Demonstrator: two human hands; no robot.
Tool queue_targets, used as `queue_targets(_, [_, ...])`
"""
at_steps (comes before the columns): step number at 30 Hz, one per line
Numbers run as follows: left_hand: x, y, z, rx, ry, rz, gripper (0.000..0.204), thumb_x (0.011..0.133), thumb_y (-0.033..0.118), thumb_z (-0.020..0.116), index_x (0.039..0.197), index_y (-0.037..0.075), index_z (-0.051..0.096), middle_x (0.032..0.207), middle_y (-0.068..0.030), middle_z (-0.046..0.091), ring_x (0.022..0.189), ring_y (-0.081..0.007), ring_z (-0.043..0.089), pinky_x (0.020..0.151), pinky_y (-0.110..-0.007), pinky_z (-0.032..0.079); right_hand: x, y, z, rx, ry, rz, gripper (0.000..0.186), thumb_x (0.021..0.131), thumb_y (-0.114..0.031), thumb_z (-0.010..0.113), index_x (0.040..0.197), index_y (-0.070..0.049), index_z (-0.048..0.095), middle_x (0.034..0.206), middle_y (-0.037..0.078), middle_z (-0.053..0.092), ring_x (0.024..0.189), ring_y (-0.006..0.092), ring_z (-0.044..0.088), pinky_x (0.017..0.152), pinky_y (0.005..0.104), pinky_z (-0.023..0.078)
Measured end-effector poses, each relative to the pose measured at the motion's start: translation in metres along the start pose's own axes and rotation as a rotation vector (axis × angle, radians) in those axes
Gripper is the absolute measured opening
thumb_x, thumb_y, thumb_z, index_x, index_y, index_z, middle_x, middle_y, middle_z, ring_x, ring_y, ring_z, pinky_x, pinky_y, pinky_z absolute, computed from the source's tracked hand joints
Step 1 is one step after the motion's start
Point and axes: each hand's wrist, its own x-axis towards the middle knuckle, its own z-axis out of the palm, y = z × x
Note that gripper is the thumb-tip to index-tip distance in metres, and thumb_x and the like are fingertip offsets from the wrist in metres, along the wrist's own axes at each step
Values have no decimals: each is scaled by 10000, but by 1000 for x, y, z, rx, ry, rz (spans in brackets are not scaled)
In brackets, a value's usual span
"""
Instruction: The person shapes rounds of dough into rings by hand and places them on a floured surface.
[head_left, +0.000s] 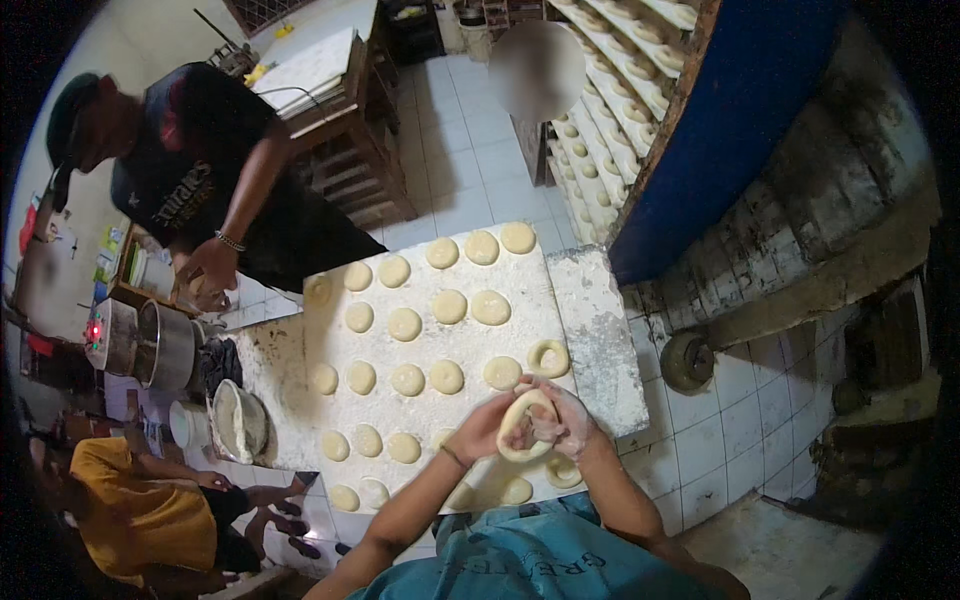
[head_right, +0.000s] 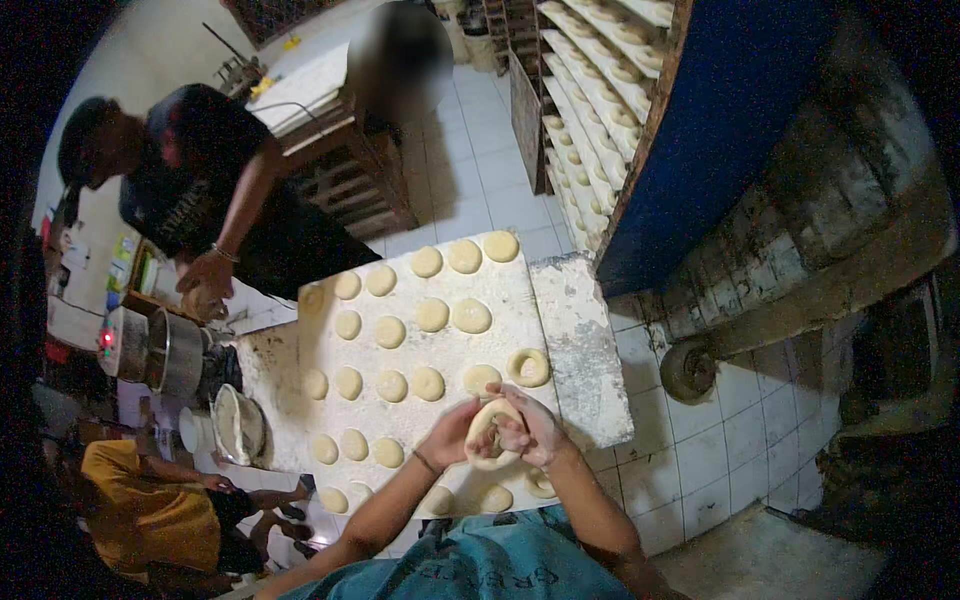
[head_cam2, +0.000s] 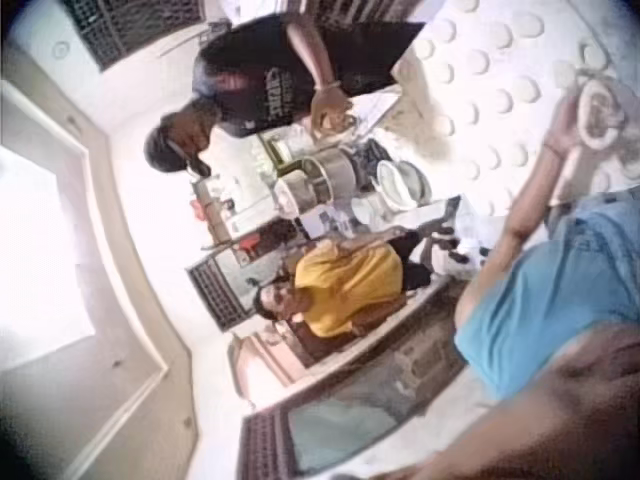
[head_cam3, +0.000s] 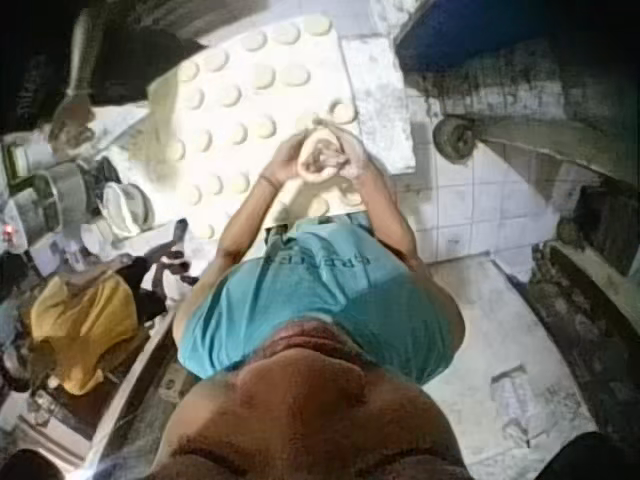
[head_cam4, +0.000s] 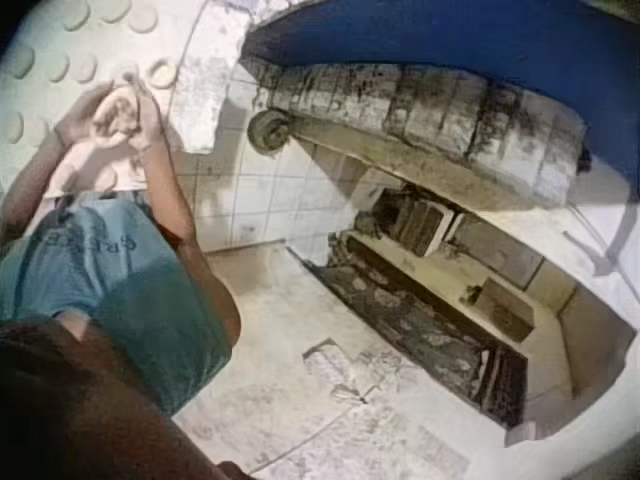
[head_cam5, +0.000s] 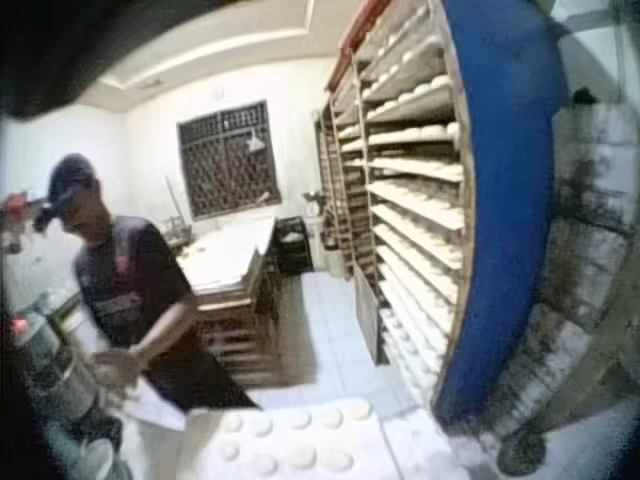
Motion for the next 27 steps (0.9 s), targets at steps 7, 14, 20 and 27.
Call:
queue_targets(7, [113,105,-8,1124,569,330,506,859,272,523,1271,81,300,857,-80,524,645,-115,486,570,-245,423,74,-86,-47,-394,462,-259,424,914,-348,397,1213,-52,353,804,101,535,674,177,530,623,301,457])
queue_targets(14, [163,131,-36,1555,691,686,559,821,226,561,1270,7,310,885,-153,571,681,-207,557,610,-294,465,133,-115,-75,-634,450,-548,510,899,-367,428,1283,-59,293,1061,175,534,960,222,534,844,332,425])
queue_targets(20, [141,109,-6,2507,541,857,333,700,199,607,992,42,570,1023,-150,562,1042,-379,446,898,-475,338,51,-94,-84,-686,575,-722,404,908,-283,439,1184,11,413,969,120,568,854,169,544,777,293,448])
queue_targets(27, [133,117,-64,3007,473,495,296,752,279,572,982,92,578,1074,-126,522,1084,-375,392,919,-536,272,-9,-7,-67,-1255,330,-464,205,867,-164,510,991,-6,549,826,86,604,763,158,571,725,293,455])
